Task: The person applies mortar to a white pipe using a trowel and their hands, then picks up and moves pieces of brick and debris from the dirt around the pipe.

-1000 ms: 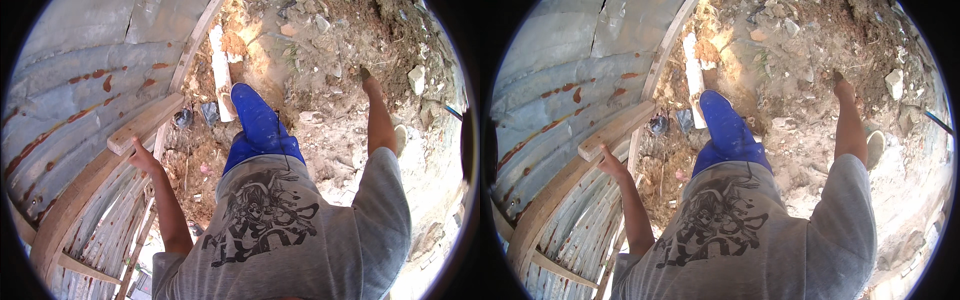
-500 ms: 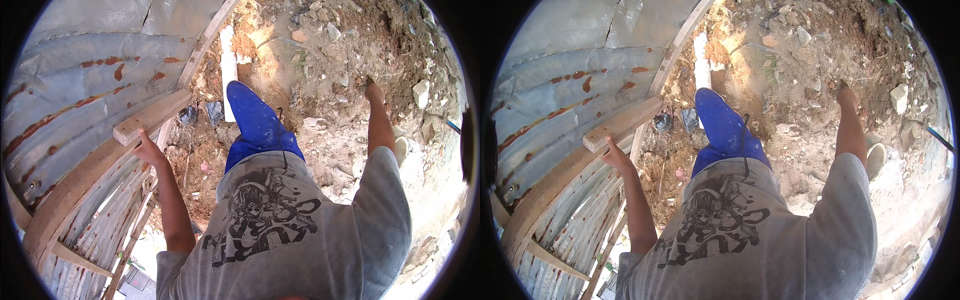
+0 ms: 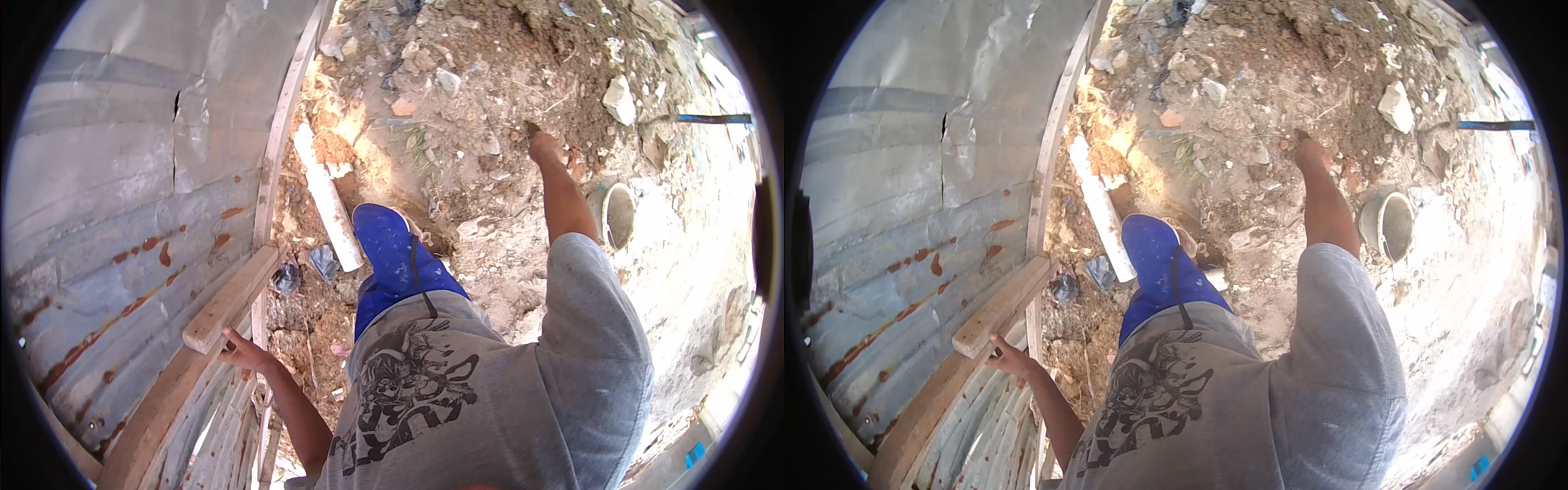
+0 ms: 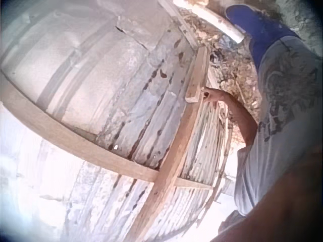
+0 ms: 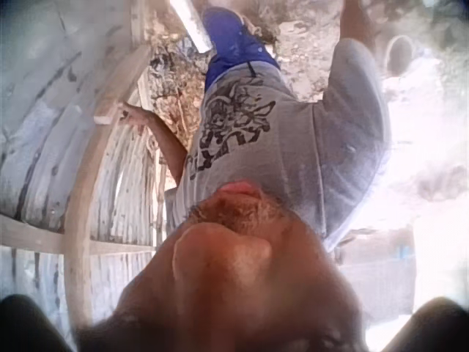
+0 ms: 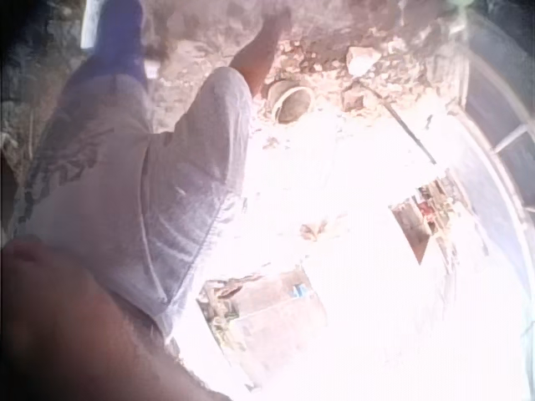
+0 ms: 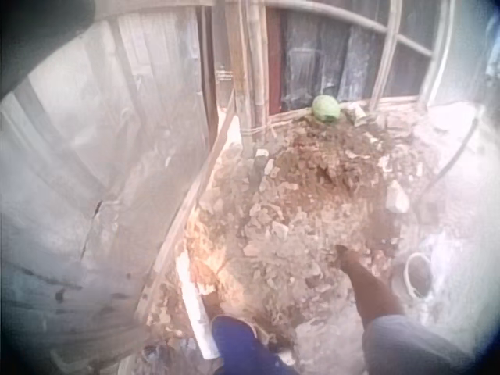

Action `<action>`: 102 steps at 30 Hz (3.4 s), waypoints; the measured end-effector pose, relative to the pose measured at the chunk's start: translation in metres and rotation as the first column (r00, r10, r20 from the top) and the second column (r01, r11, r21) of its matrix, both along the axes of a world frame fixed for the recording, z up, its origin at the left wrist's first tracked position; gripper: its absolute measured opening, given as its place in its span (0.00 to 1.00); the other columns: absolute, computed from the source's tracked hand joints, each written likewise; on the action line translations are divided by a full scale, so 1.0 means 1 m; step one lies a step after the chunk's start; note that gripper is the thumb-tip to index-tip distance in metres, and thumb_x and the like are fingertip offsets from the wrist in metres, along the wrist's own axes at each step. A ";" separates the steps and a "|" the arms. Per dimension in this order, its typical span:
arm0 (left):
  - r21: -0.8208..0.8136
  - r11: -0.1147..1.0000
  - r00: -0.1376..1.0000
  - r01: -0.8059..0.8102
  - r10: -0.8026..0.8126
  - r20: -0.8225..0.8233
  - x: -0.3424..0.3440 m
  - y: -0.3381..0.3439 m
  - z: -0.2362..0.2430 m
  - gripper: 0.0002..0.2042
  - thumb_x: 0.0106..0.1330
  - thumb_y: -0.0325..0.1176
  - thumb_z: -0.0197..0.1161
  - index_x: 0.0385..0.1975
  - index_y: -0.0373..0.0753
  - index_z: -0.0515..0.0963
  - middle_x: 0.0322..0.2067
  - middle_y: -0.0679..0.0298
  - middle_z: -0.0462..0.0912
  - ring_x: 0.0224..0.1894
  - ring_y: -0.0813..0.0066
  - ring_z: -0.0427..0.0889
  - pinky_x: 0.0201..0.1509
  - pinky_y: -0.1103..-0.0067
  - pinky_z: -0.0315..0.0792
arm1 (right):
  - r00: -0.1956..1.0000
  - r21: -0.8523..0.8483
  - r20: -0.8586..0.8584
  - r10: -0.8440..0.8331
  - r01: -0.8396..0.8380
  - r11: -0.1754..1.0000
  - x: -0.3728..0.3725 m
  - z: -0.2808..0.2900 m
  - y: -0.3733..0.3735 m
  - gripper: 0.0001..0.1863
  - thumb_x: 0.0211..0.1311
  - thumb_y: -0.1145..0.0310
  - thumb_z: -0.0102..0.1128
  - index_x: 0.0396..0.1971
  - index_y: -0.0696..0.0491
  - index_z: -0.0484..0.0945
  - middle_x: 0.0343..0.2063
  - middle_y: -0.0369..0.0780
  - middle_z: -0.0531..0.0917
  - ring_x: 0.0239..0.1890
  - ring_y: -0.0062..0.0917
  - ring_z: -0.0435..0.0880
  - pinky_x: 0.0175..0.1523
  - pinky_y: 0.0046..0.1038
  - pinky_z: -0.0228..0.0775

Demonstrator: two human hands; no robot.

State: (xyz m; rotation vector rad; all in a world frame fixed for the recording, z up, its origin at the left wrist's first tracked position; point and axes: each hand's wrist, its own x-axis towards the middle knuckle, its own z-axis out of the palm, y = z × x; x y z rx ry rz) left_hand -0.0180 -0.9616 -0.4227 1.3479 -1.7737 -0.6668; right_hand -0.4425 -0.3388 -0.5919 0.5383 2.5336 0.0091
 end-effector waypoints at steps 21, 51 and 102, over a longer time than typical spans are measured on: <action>0.999 -0.040 0.285 0.012 -0.958 -0.042 0.096 0.105 -0.193 0.31 0.68 0.49 0.55 0.66 0.39 0.62 0.60 0.55 0.70 0.61 0.60 0.70 0.61 0.65 0.65 | 0.996 0.031 -0.091 -0.001 0.004 1.000 0.074 0.006 0.083 0.17 0.60 0.64 0.50 0.45 0.54 0.81 0.47 0.50 0.82 0.51 0.41 0.81 0.56 0.39 0.72; 0.981 0.096 -0.094 0.170 -0.989 0.113 -0.161 0.133 -0.195 0.24 0.69 0.45 0.56 0.60 0.36 0.70 0.48 0.58 0.78 0.46 0.72 0.78 0.41 0.75 0.74 | 0.926 -0.114 0.165 -0.339 0.359 0.926 0.204 -0.037 0.087 0.16 0.60 0.69 0.52 0.46 0.55 0.81 0.47 0.48 0.83 0.50 0.40 0.82 0.54 0.38 0.75; 0.949 0.178 -0.452 0.261 -0.846 0.283 -0.271 0.806 0.212 0.49 0.54 0.63 0.63 0.71 0.43 0.50 0.71 0.43 0.45 0.70 0.43 0.55 0.65 0.56 0.63 | 0.427 -0.837 0.528 -0.734 0.408 -0.364 -0.121 0.378 0.476 0.09 0.52 0.74 0.61 0.35 0.54 0.75 0.30 0.38 0.78 0.34 0.31 0.82 0.37 0.30 0.77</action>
